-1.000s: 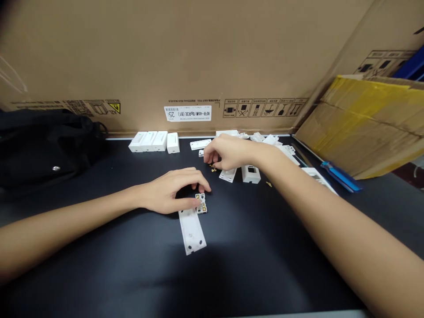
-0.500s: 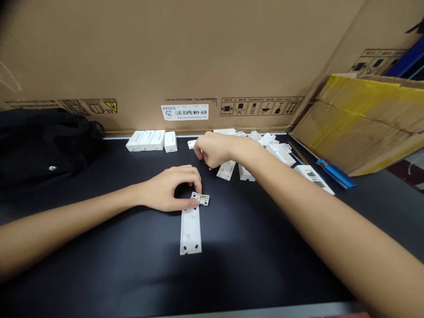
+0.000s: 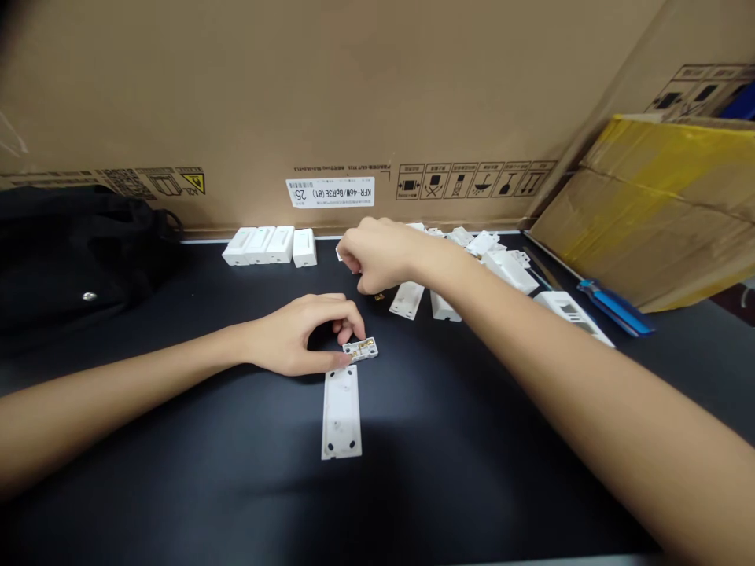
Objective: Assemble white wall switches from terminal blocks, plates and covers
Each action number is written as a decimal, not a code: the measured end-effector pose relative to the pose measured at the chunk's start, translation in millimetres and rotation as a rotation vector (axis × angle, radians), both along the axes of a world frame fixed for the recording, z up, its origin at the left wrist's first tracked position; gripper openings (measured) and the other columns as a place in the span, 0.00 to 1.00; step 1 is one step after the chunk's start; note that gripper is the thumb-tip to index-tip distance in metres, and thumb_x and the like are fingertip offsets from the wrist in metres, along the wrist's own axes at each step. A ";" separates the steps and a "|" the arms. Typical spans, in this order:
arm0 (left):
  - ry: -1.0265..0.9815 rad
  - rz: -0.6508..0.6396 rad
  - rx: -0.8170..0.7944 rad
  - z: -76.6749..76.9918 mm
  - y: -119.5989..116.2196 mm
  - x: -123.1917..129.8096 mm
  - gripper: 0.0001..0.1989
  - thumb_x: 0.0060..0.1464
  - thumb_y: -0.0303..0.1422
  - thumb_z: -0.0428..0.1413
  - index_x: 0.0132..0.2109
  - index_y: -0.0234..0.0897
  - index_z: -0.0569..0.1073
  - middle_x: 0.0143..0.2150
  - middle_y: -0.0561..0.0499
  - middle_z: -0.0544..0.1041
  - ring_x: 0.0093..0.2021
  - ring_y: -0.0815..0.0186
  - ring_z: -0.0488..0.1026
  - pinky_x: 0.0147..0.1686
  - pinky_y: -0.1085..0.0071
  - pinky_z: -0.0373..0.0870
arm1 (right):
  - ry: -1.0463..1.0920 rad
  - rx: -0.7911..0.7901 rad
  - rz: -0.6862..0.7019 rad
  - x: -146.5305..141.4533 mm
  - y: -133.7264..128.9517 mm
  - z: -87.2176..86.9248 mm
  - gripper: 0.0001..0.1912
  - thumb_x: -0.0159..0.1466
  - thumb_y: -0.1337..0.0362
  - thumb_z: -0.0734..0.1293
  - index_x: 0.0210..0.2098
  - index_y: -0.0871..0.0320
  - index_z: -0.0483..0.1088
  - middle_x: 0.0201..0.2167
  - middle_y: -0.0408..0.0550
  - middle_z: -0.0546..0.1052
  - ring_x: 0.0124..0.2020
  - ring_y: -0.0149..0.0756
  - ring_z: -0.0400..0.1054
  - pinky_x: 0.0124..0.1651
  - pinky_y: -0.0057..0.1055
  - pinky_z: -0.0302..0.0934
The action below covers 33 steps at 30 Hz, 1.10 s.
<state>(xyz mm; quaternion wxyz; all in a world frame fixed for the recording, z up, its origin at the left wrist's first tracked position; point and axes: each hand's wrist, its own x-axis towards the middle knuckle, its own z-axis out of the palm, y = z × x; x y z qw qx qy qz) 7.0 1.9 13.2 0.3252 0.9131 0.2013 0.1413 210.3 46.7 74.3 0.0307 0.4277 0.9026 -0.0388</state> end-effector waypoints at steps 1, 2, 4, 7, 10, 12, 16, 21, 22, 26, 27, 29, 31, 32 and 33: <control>0.002 0.004 0.001 -0.2 0.3 -0.1 0.11 0.56 0.33 0.61 0.47 0.39 0.75 0.38 0.53 0.77 0.39 0.66 0.74 0.43 0.68 0.70 | 0.052 0.012 -0.022 4.3 -5.2 3.4 0.08 0.47 0.69 0.70 0.29 0.55 0.72 0.27 0.45 0.78 0.27 0.36 0.68 0.29 0.33 0.52; 0.000 0.006 0.002 -0.6 0.6 -0.2 0.12 0.57 0.34 0.62 0.47 0.39 0.74 0.38 0.53 0.77 0.39 0.66 0.74 0.43 0.68 0.69 | 0.102 0.011 -0.028 9.3 -11.8 6.5 0.08 0.48 0.69 0.70 0.29 0.55 0.72 0.28 0.44 0.79 0.27 0.35 0.68 0.30 0.33 0.54; -0.024 -0.001 -0.004 -1.6 1.3 -0.1 0.12 0.58 0.36 0.62 0.48 0.39 0.73 0.39 0.53 0.77 0.39 0.66 0.74 0.42 0.68 0.69 | 0.199 0.002 -0.021 19.7 -28.4 10.7 0.08 0.49 0.70 0.69 0.29 0.54 0.72 0.26 0.41 0.79 0.25 0.34 0.69 0.30 0.32 0.57; -0.145 0.038 -0.052 -2.8 1.5 1.1 0.11 0.62 0.39 0.61 0.46 0.38 0.72 0.38 0.53 0.76 0.37 0.68 0.73 0.39 0.70 0.70 | 0.385 -0.064 -0.025 31.7 -56.2 10.2 0.07 0.51 0.70 0.68 0.29 0.53 0.71 0.26 0.40 0.79 0.26 0.34 0.71 0.30 0.31 0.63; -0.287 0.110 -0.118 -2.2 0.4 3.2 0.11 0.64 0.39 0.60 0.45 0.36 0.73 0.35 0.53 0.76 0.34 0.70 0.72 0.37 0.72 0.70 | 0.561 -0.119 -0.024 34.4 -78.9 3.1 0.07 0.53 0.70 0.68 0.31 0.52 0.74 0.26 0.40 0.79 0.27 0.34 0.73 0.30 0.30 0.67; -0.310 0.101 -0.156 -1.0 -0.5 4.2 0.11 0.64 0.39 0.61 0.43 0.35 0.75 0.34 0.53 0.77 0.33 0.70 0.72 0.37 0.73 0.70 | 0.619 -0.146 -0.021 31.5 -89.0 -2.5 0.07 0.57 0.69 0.68 0.32 0.52 0.76 0.27 0.40 0.80 0.28 0.33 0.74 0.31 0.29 0.68; -0.259 0.028 -0.215 0.6 -1.3 3.6 0.10 0.64 0.38 0.62 0.40 0.35 0.78 0.35 0.51 0.81 0.34 0.69 0.75 0.37 0.73 0.71 | 0.753 -0.190 -0.092 22.3 -99.1 -11.6 0.05 0.60 0.69 0.69 0.33 0.52 0.77 0.30 0.41 0.82 0.30 0.33 0.76 0.34 0.29 0.72; -0.278 0.020 -0.276 -0.8 0.1 1.1 0.12 0.65 0.40 0.61 0.38 0.35 0.79 0.35 0.50 0.83 0.35 0.68 0.78 0.38 0.73 0.73 | 0.837 -0.222 -0.136 18.5 -102.3 -18.9 0.03 0.62 0.66 0.71 0.34 0.51 0.78 0.33 0.42 0.83 0.31 0.34 0.77 0.35 0.30 0.74; -0.283 0.021 -0.290 -1.0 0.5 0.9 0.12 0.65 0.40 0.61 0.38 0.35 0.79 0.35 0.50 0.83 0.35 0.68 0.78 0.39 0.73 0.73 | 0.846 -0.208 -0.137 19.1 -102.4 -19.5 0.03 0.62 0.64 0.71 0.35 0.51 0.79 0.33 0.42 0.83 0.32 0.35 0.77 0.35 0.30 0.74; -0.290 0.057 -0.348 -0.3 1.5 0.8 0.12 0.66 0.39 0.60 0.38 0.34 0.78 0.35 0.50 0.81 0.36 0.68 0.77 0.39 0.72 0.73 | 0.803 -0.055 -0.094 22.8 -102.9 -18.6 0.04 0.64 0.65 0.71 0.37 0.50 0.79 0.34 0.42 0.84 0.32 0.35 0.77 0.35 0.31 0.71; -0.296 0.075 -0.363 0.0 1.6 0.9 0.13 0.66 0.39 0.60 0.37 0.34 0.78 0.35 0.50 0.81 0.36 0.68 0.76 0.38 0.72 0.72 | 0.768 -0.001 -0.075 23.6 -103.3 -17.9 0.04 0.65 0.65 0.70 0.37 0.50 0.80 0.34 0.42 0.84 0.32 0.35 0.77 0.35 0.31 0.71; -0.313 0.103 -0.386 0.6 1.6 1.2 0.15 0.66 0.41 0.60 0.37 0.34 0.77 0.34 0.50 0.79 0.35 0.68 0.75 0.37 0.72 0.71 | 0.699 0.084 -0.041 24.5 -104.2 -16.8 0.05 0.67 0.64 0.70 0.38 0.50 0.80 0.34 0.42 0.84 0.33 0.35 0.77 0.37 0.32 0.70; -0.325 0.105 -0.404 1.2 1.5 1.5 0.17 0.66 0.44 0.60 0.36 0.33 0.76 0.34 0.50 0.79 0.35 0.68 0.75 0.37 0.72 0.71 | 0.659 0.128 -0.013 24.9 -104.9 -16.6 0.06 0.68 0.63 0.69 0.38 0.50 0.80 0.35 0.43 0.85 0.33 0.36 0.77 0.37 0.34 0.69; -0.328 0.100 -0.408 1.5 1.4 1.6 0.18 0.66 0.45 0.60 0.36 0.33 0.76 0.34 0.50 0.79 0.36 0.68 0.75 0.38 0.72 0.71 | 0.647 0.137 -0.006 25.0 -105.1 -16.9 0.07 0.69 0.63 0.68 0.38 0.49 0.80 0.35 0.43 0.85 0.34 0.37 0.78 0.37 0.35 0.69; -0.327 0.094 -0.411 1.7 1.3 1.7 0.18 0.66 0.45 0.60 0.36 0.33 0.76 0.34 0.50 0.79 0.36 0.68 0.75 0.38 0.72 0.72 | 0.638 0.141 0.000 25.0 -105.1 -17.4 0.07 0.69 0.63 0.68 0.38 0.49 0.80 0.35 0.44 0.85 0.33 0.38 0.77 0.37 0.35 0.68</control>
